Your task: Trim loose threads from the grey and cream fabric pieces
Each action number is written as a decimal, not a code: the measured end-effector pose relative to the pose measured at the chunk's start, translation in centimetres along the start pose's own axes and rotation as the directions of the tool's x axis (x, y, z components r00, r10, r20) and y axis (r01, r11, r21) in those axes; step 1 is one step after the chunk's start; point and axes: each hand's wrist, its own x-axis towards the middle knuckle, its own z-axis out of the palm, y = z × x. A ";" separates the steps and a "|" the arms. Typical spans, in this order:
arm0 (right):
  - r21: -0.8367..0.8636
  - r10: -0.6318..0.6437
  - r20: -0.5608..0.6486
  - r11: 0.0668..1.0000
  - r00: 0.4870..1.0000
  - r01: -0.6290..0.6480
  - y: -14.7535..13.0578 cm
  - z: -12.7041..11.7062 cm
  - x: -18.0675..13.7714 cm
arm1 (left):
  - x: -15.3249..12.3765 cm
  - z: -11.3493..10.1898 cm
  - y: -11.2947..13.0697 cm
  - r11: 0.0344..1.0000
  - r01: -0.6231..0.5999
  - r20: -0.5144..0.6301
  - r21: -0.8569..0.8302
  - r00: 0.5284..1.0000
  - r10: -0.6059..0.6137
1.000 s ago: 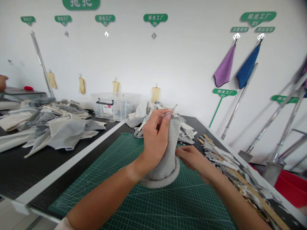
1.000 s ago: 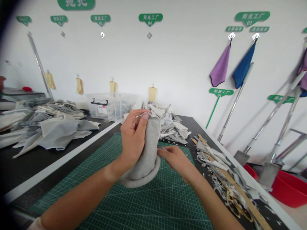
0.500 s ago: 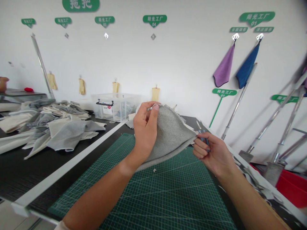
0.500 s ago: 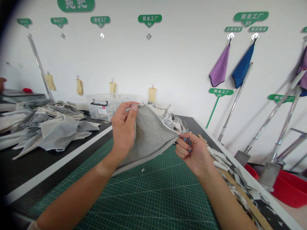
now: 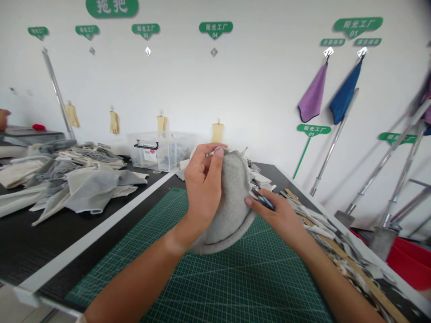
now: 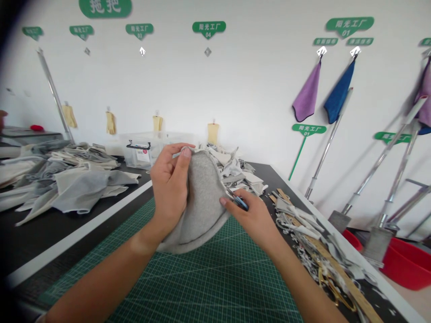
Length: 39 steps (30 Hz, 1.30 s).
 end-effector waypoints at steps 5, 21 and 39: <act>-0.170 -0.017 0.053 0.985 0.998 0.026 -0.3 -0.2 -0.3 | 0.1 0.0 -0.1 1.000 -0.002 -0.009 0.010 1.000 0.002; 0.044 0.133 0.083 0.990 0.988 -0.137 1.9 0.5 0.4 | -0.2 0.2 -0.1 0.999 -0.004 0.019 0.040 1.000 0.003; 0.526 0.204 -0.006 0.834 0.979 -0.170 3.0 -0.4 1.7 | 2.3 -0.9 -5.7 0.998 0.055 0.029 0.041 0.998 -0.056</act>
